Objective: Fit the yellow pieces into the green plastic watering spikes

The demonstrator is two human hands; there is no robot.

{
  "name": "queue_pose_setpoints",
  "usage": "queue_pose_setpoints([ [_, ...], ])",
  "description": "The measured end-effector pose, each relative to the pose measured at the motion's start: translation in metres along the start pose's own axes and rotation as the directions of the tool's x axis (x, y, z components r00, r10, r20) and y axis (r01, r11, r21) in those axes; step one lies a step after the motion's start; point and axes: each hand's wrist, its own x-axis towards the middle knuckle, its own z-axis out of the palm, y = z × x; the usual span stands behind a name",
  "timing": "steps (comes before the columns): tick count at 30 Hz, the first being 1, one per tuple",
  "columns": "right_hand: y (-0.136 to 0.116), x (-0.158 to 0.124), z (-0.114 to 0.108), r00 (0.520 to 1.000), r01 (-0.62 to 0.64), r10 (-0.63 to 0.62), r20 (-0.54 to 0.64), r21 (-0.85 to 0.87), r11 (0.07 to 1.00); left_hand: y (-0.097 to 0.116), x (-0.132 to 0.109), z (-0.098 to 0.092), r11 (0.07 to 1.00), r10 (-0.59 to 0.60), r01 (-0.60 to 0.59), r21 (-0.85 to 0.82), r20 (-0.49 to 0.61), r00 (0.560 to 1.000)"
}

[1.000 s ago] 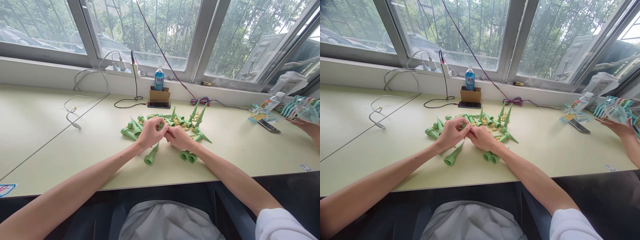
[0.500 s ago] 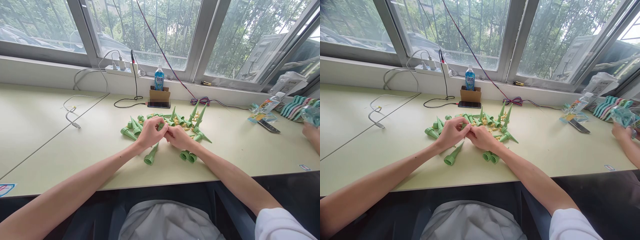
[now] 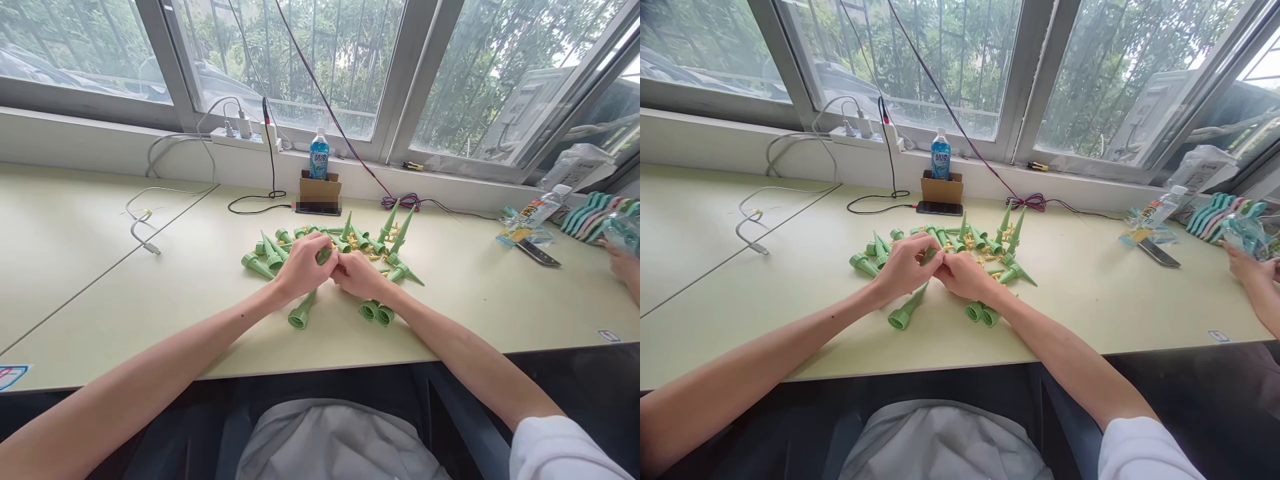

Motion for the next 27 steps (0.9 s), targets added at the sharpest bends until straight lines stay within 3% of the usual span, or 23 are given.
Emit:
queue_pose_setpoints([
  [27,-0.0038,0.0008,-0.0018,0.999,0.016,-0.009,-0.042,0.153,0.988,-0.001,0.0051,-0.0049,0.991,-0.101,0.097,-0.088,-0.043,0.994],
])
